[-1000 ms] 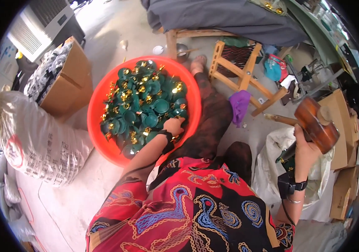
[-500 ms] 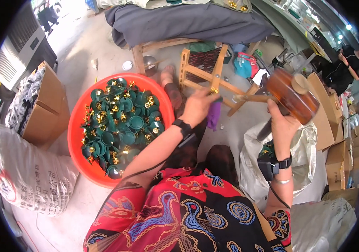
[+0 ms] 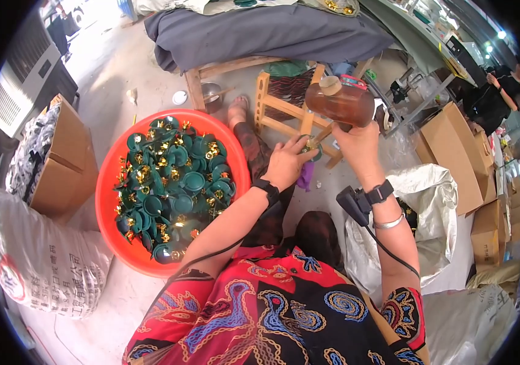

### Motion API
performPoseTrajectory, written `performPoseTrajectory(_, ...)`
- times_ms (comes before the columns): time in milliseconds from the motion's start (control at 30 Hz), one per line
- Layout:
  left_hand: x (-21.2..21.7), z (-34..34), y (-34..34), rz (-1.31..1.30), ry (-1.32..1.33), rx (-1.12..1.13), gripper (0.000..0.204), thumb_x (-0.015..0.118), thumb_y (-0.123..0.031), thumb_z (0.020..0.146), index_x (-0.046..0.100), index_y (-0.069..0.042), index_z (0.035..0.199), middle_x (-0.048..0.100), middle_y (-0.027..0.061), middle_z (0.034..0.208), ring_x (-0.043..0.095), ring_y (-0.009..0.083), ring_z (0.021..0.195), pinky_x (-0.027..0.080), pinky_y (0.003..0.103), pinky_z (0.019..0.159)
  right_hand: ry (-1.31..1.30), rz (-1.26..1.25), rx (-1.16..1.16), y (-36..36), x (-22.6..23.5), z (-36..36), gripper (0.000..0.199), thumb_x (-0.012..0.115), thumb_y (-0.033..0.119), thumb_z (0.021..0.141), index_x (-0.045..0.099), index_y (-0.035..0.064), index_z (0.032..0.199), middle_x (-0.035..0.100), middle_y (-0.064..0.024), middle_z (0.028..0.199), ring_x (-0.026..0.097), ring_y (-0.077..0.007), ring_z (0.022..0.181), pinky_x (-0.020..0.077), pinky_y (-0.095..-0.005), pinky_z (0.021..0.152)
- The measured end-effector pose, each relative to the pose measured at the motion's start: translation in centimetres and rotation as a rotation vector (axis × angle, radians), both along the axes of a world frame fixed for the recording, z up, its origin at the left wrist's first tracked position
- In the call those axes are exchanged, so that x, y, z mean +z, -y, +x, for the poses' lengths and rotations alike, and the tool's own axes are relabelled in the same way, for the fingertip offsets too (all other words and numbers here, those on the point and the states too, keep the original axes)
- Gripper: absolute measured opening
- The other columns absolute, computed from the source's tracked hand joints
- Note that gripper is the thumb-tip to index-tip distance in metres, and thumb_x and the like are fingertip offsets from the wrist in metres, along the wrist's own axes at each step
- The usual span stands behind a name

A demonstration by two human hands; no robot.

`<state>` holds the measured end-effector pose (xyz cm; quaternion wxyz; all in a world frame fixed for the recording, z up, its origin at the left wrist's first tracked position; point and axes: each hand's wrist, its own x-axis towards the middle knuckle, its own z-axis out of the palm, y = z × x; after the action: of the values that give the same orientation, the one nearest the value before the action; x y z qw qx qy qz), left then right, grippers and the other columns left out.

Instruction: The person is assembling small green plastic components by hammering them onto gold-colored fittings using a wooden mallet.

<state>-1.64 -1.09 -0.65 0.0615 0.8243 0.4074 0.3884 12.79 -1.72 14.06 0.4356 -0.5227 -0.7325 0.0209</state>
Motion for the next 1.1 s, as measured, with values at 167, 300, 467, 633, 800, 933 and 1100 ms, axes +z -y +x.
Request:
performPoseTrajectory(167, 1.3, 0.3, -0.3, -0.293, 0.483, 0.073, 0.034, 0.062, -0.006, 0.071, 0.062, -0.011, 0.105, 0.061, 0.0126, 0.108, 0.057, 0.0328, 0.098, 0.045, 0.04, 0.076, 0.02, 0.049, 0.014, -0.6, 0.0, -0.7, 0.014, 0.065, 0.013, 0.068, 0.063, 0.0026, 0.078, 0.062, -0.0173, 0.07, 0.06, -0.0343, 0.065, 0.0465, -0.0388, 0.056)
performPoseTrajectory(300, 2.6, 2.9, -0.7, -0.189, 0.539, -0.011, 0.021, 0.065, -0.015, 0.074, 0.059, -0.007, 0.093, 0.06, 0.0142, 0.087, 0.056, 0.0351, 0.084, 0.044, 0.043, 0.072, -0.01, 0.05, 0.079, -0.4, 0.4, -0.9, 0.016, 0.066, 0.013, 0.067, 0.063, 0.0019, 0.077, 0.061, -0.0186, 0.069, 0.06, -0.0351, 0.066, 0.0462, -0.0394, 0.055)
performPoseTrajectory(467, 1.6, 2.8, -1.5, -0.28, 0.457, 0.023, 0.019, 0.064, -0.019, 0.079, 0.059, -0.005, 0.092, 0.059, 0.0188, 0.081, 0.056, 0.038, 0.078, 0.045, 0.042, 0.066, 0.267, -0.158, -0.125, 1.0, 6.4, 1.8, 0.026, 0.072, 0.019, 0.066, 0.059, -0.003, 0.069, 0.056, -0.0193, 0.059, 0.057, -0.0328, 0.054, 0.0448, -0.0385, 0.052)
performPoseTrajectory(633, 1.5, 2.4, -2.5, -0.249, 0.468, 0.013, 0.019, 0.064, -0.019, 0.079, 0.058, -0.004, 0.09, 0.058, 0.0194, 0.077, 0.056, 0.0388, 0.075, 0.044, 0.042, 0.062, -0.227, 0.348, 0.061, 5.0, 16.8, 0.6, 0.016, 0.072, 0.009, 0.073, 0.063, -0.0026, 0.08, 0.061, -0.0012, 0.067, 0.05, -0.0087, 0.055, 0.0436, -0.0266, 0.054)
performPoseTrajectory(800, 1.9, 1.2, -3.4, -0.274, 0.404, 0.065, 0.018, 0.062, -0.019, 0.078, 0.058, -0.004, 0.088, 0.059, 0.0181, 0.082, 0.055, 0.0385, 0.079, 0.043, 0.045, 0.065, 0.399, -0.054, -0.096, 0.5, 7.0, 1.5, 0.021, 0.065, 0.014, 0.064, 0.059, -0.0059, 0.068, 0.055, -0.0244, 0.065, 0.055, -0.0373, 0.056, 0.0455, -0.0394, 0.054)
performPoseTrajectory(933, 1.3, 1.0, -2.0, -0.211, 0.402, 0.036, 0.02, 0.061, -0.013, 0.079, 0.063, -0.002, 0.095, 0.063, 0.0186, 0.088, 0.062, 0.0322, 0.08, 0.05, 0.039, 0.069, 0.291, -0.145, 0.009, 0.5, 8.2, 2.1, 0.031, 0.059, 0.004, 0.065, 0.061, -0.0045, 0.095, 0.063, -0.0235, 0.088, 0.063, -0.0329, 0.083, 0.0494, -0.0349, 0.072)
performPoseTrajectory(1100, 2.7, 4.0, -0.2, -0.307, 0.431, -0.049, 0.024, 0.064, -0.018, 0.078, 0.058, -0.006, 0.097, 0.059, 0.015, 0.088, 0.058, 0.0344, 0.084, 0.046, 0.041, 0.07, -0.165, -0.343, 0.136, 1.7, 5.1, 2.3, 0.028, 0.065, 0.004, 0.063, 0.064, -0.0023, 0.091, 0.067, -0.0095, 0.085, 0.062, -0.0147, 0.076, 0.0484, -0.0294, 0.07)
